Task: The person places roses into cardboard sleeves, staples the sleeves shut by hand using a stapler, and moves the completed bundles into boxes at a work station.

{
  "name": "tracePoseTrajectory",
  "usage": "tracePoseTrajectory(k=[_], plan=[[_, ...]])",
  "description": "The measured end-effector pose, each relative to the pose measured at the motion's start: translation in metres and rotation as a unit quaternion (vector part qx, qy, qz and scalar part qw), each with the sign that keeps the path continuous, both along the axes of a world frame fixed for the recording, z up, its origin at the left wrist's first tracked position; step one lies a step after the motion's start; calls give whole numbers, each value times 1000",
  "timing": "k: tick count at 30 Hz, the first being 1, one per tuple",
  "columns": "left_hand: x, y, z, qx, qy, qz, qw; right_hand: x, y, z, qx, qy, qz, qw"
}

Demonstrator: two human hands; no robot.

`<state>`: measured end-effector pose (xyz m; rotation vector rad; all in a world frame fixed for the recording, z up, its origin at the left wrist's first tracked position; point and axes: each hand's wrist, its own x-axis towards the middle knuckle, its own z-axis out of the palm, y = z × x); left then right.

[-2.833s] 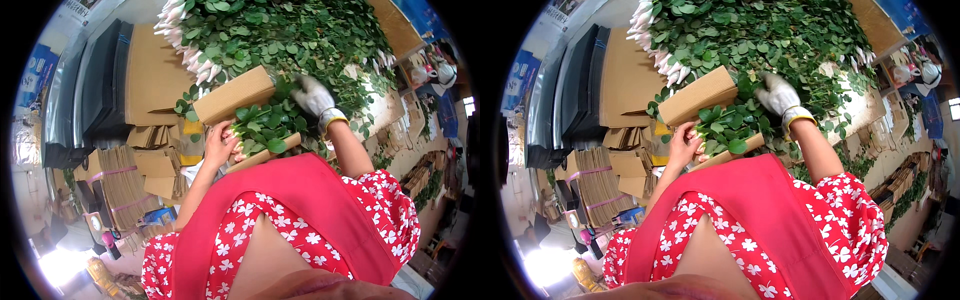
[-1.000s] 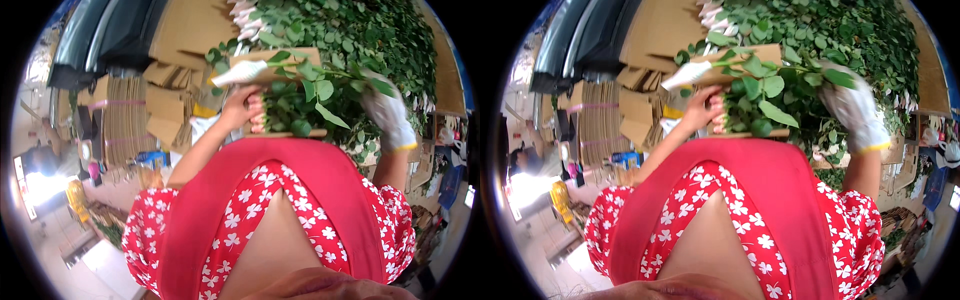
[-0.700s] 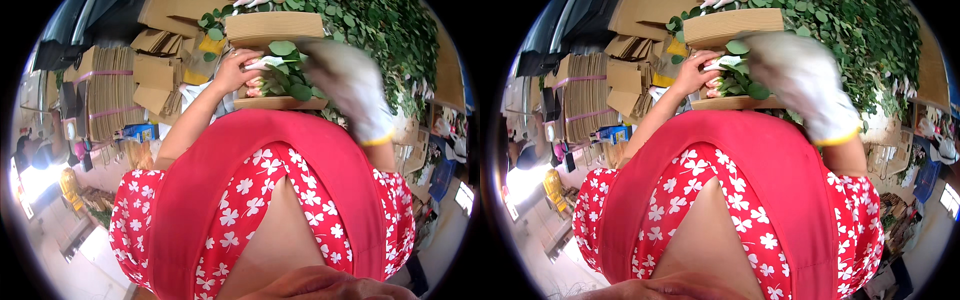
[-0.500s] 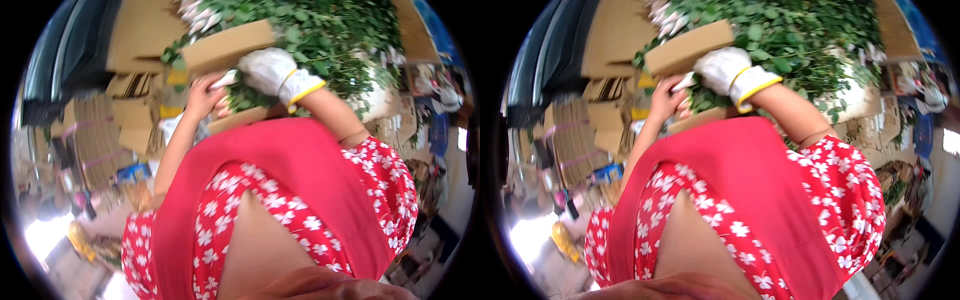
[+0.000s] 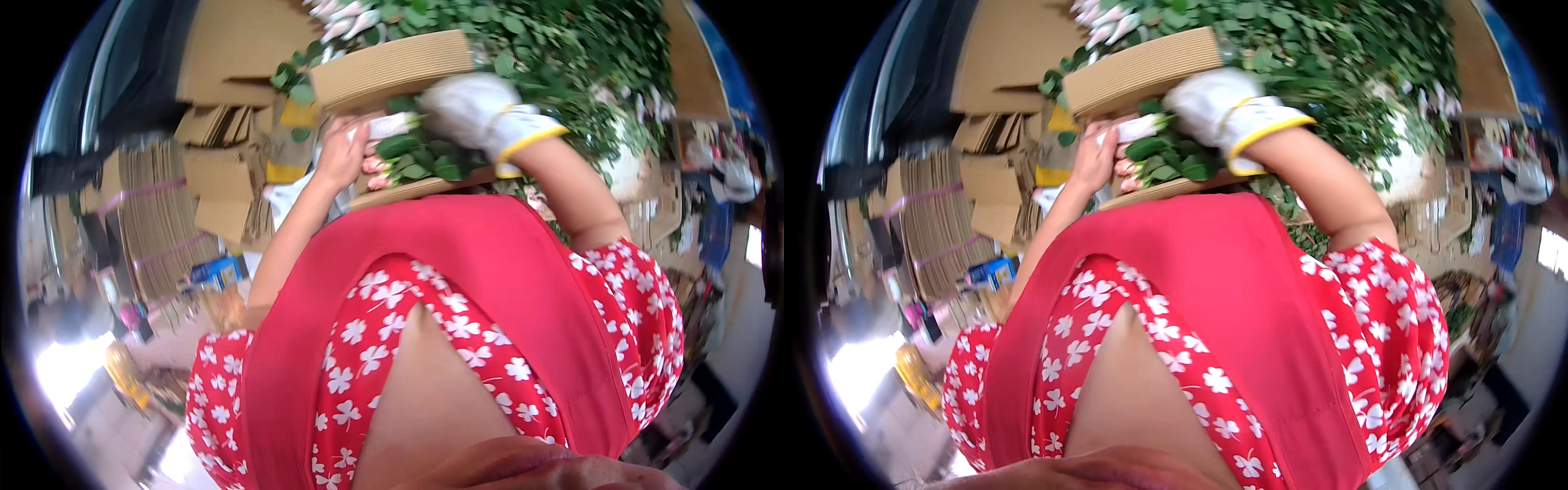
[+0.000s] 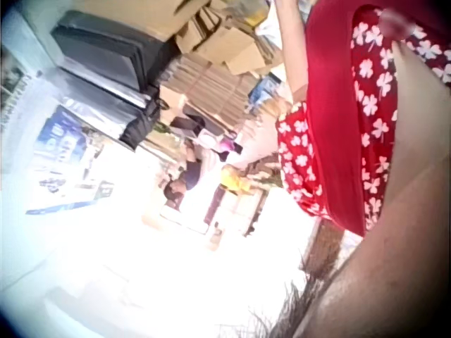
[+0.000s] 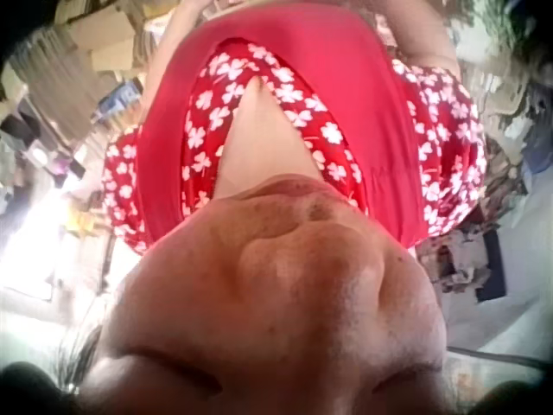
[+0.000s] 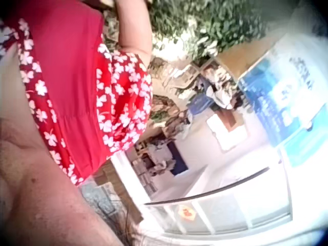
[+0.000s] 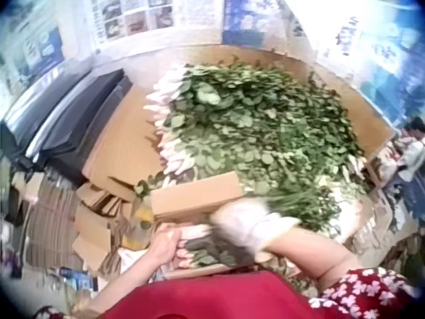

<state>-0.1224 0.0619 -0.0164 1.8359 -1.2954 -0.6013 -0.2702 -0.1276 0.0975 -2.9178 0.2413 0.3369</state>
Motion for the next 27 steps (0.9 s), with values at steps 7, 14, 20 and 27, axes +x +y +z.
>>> tracePoseTrajectory(k=[7, 14, 20, 27], plan=[[-2, 6, -3, -70, -75, -9, 995, 6, 15, 16, -7, -184, 101, 978], [-4, 14, 1, -45, -239, 16, 970, 17, 13, -50, -97, -160, 134, 973], [0, 10, -12, -101, -191, 12, 976, 15, 10, -33, -86, -91, 146, 981], [11, 52, -1, -9, 9, 78, 997, -18, 7, 36, 68, -208, 52, 974]])
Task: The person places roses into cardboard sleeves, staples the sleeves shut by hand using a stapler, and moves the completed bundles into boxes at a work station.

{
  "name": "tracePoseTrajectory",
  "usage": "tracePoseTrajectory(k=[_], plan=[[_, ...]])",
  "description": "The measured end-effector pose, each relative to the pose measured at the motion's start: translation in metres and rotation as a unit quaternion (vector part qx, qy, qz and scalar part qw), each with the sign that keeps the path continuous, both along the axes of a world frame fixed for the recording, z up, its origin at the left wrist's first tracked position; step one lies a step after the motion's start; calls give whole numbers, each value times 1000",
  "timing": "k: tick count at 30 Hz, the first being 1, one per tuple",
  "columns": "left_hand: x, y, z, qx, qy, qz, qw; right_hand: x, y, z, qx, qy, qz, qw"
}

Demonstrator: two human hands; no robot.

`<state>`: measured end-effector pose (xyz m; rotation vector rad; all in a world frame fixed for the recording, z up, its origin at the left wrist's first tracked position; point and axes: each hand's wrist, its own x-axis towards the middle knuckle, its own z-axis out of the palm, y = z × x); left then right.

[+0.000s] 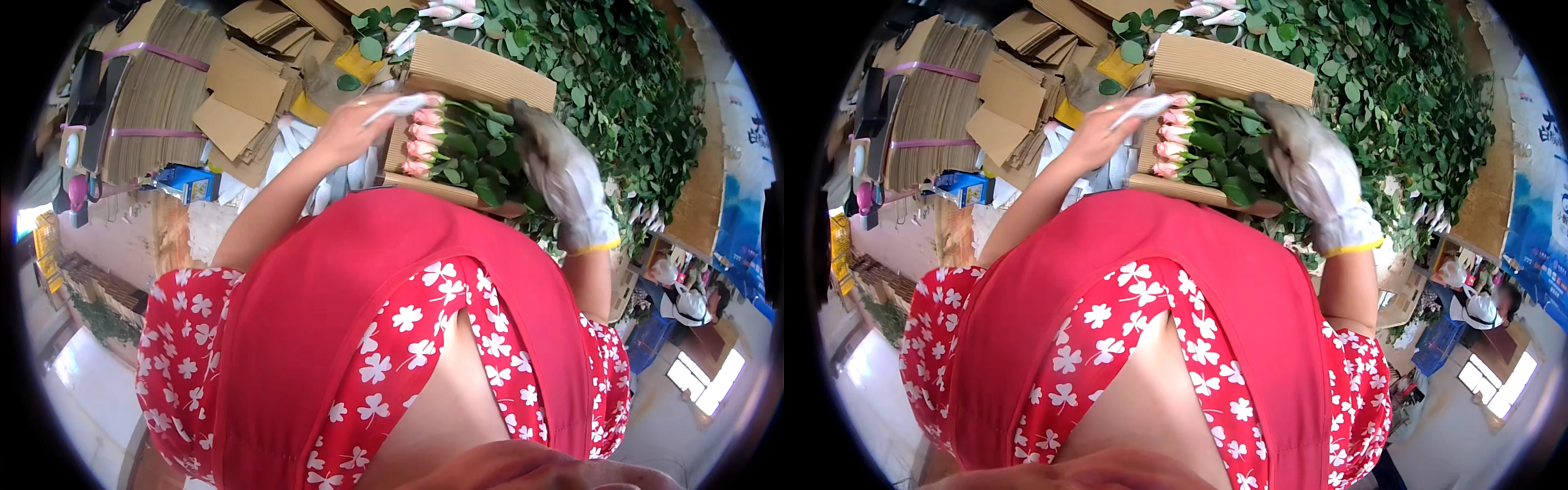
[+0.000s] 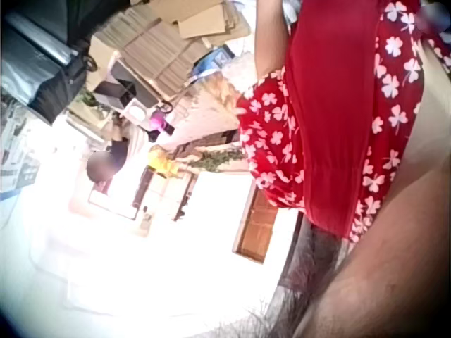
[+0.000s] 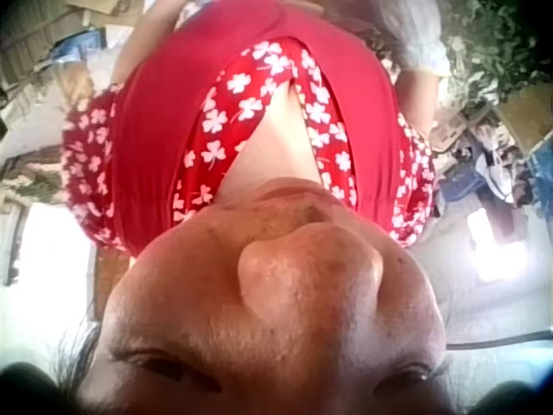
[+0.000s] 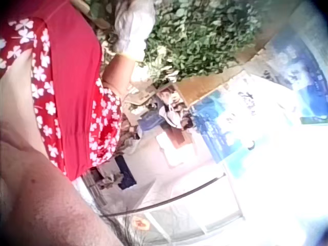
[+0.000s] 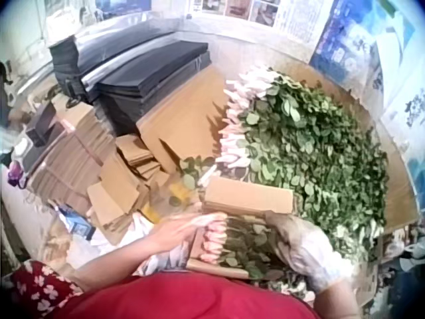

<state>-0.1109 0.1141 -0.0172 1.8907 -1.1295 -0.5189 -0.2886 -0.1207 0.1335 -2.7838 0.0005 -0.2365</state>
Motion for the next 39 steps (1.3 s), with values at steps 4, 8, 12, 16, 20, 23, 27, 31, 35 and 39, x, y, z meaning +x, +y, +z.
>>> tracePoseTrajectory(k=[4, 8, 12, 16, 20, 23, 27, 31, 35, 39], plan=[[-7, 56, 50, 204, -24, 41, 978, -29, 6, 5, 2, 25, 9, 1000], [-11, 92, 57, 367, -230, 0, 901, -18, 33, 14, 22, 111, 27, 993], [-7, 111, 71, 355, -160, 177, 904, -13, 46, 16, -35, 4, 71, 997], [19, 160, 23, 271, -487, 349, 754, -26, 48, 23, -41, -2, 27, 999], [41, 175, -2, 323, -265, 318, 851, -26, 55, 23, -10, 64, 84, 994], [37, 174, 17, 353, -391, 266, 807, -33, 54, 21, -10, 62, 78, 995], [37, 165, 44, 322, -414, 206, 826, -43, 49, 26, -40, 39, 49, 997], [26, 128, 96, 36, -444, 149, 883, -38, 54, 36, 6, 6, 4, 1000], [-36, 31, 151, -89, -55, 112, 988, 0, 82, 24, 154, -26, -32, 987], [-11, -2, 111, -206, 162, 124, 957, 20, 44, 11, 499, 245, -149, 818]])
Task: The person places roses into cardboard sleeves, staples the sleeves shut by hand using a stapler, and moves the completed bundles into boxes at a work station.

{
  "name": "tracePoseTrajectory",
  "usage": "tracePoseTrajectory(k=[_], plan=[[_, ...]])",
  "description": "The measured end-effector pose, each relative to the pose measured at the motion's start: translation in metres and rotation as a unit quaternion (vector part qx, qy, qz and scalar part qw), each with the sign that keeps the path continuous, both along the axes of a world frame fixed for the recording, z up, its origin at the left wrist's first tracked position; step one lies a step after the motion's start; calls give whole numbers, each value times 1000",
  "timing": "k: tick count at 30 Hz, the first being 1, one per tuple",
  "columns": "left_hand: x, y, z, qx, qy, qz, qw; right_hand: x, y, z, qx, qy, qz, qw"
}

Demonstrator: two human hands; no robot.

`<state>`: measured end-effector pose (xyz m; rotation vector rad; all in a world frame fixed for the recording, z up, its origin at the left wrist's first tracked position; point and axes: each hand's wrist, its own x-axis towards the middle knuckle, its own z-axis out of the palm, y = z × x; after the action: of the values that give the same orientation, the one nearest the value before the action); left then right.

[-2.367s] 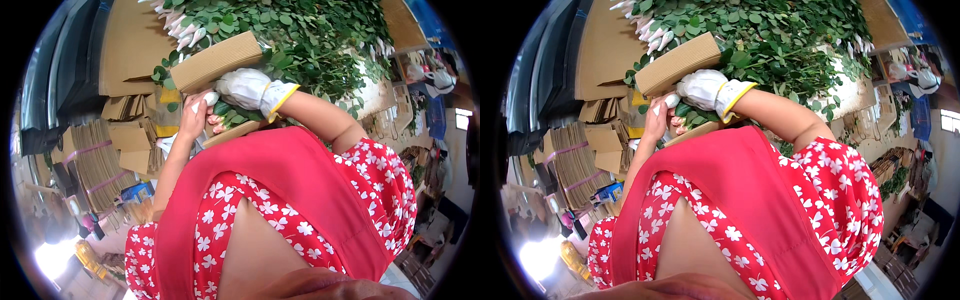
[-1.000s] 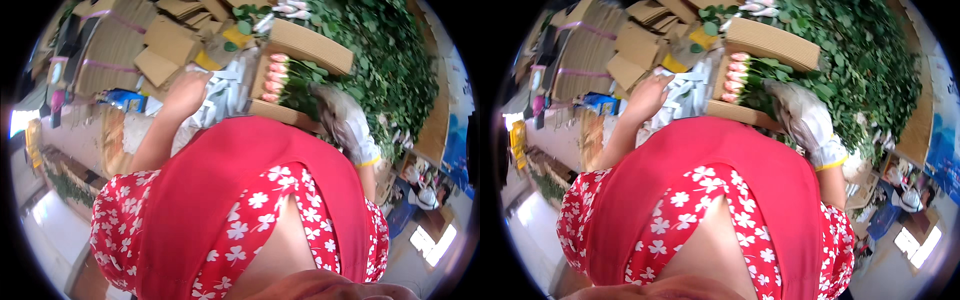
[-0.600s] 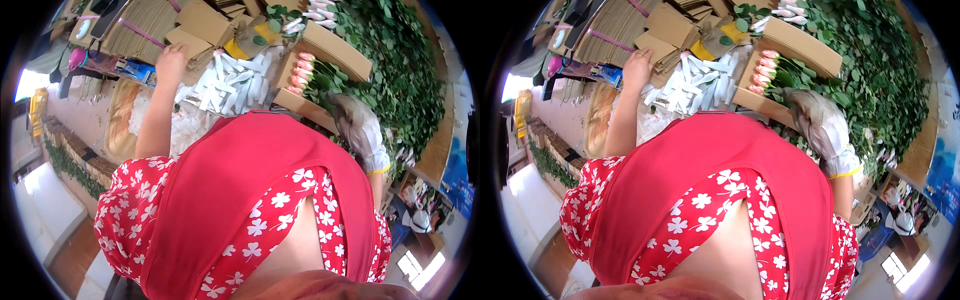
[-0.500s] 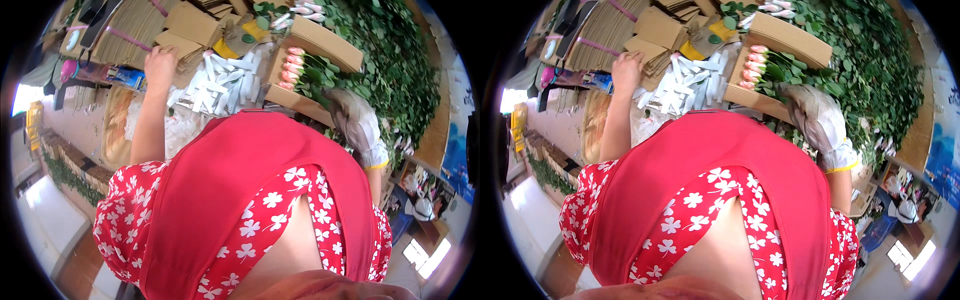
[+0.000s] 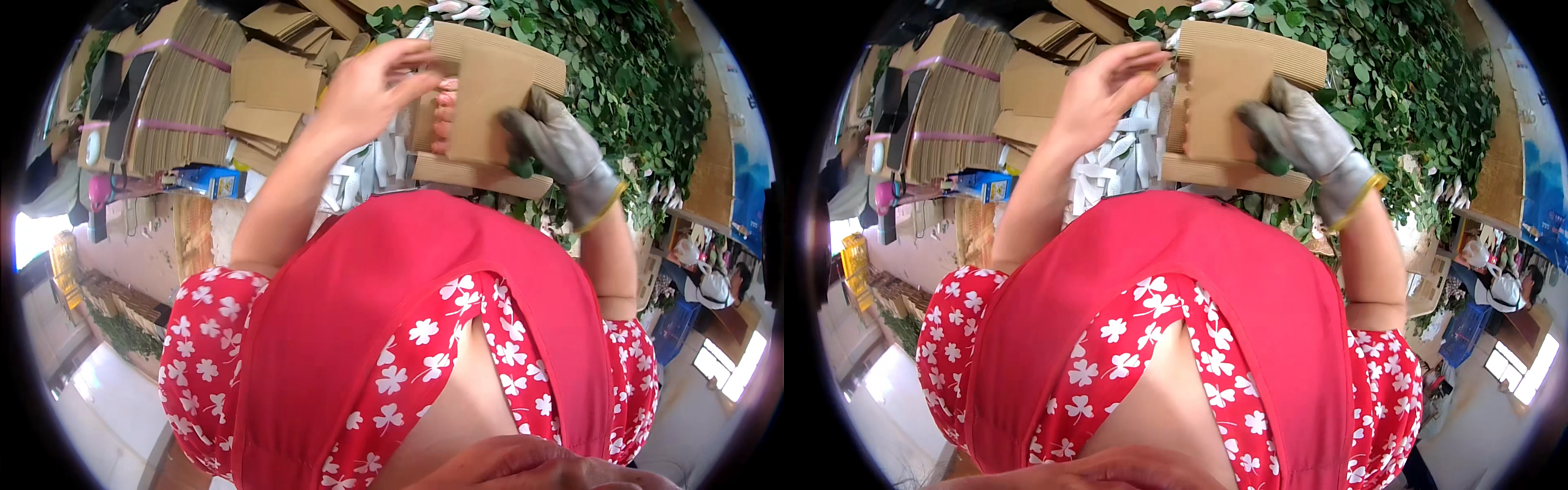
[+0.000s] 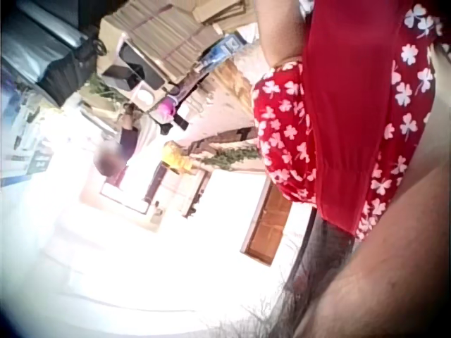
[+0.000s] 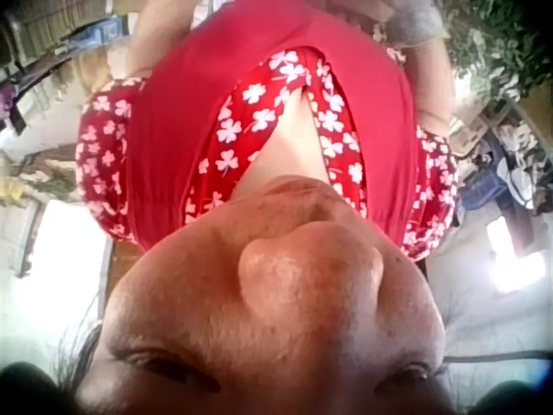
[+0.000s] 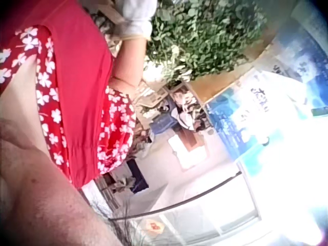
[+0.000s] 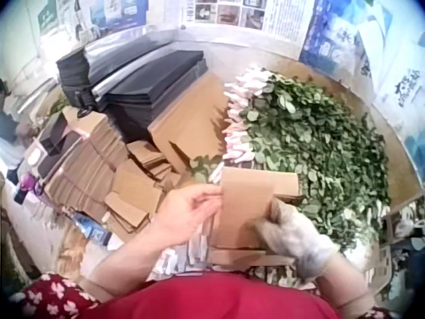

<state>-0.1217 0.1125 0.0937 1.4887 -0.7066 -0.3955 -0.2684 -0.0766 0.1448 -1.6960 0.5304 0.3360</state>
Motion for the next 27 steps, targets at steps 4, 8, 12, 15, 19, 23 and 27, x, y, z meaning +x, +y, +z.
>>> tracePoseTrajectory(k=[4, 8, 12, 15, 19, 23, 27], plan=[[7, 4, -29, 137, -149, -73, 977, 4, -17, -22, 131, 103, -38, 985], [-9, -33, -57, 126, -331, -303, 885, 28, -21, -69, -340, 132, 176, 914], [-12, -37, -64, 246, -400, -343, 813, 17, -8, -32, -494, 146, 354, 781], [-18, -48, -56, 288, -351, -368, 811, 17, 0, -56, -366, 146, 355, 848], [-18, -57, -31, 503, -217, -413, 728, 28, -20, -31, -455, -138, 174, 862], [-18, -51, -50, 249, -383, -347, 819, 59, -70, -6, -445, -86, 127, 883], [-26, -24, -56, 254, -529, -219, 780, 7, -9, -49, -504, -96, 252, 821]])
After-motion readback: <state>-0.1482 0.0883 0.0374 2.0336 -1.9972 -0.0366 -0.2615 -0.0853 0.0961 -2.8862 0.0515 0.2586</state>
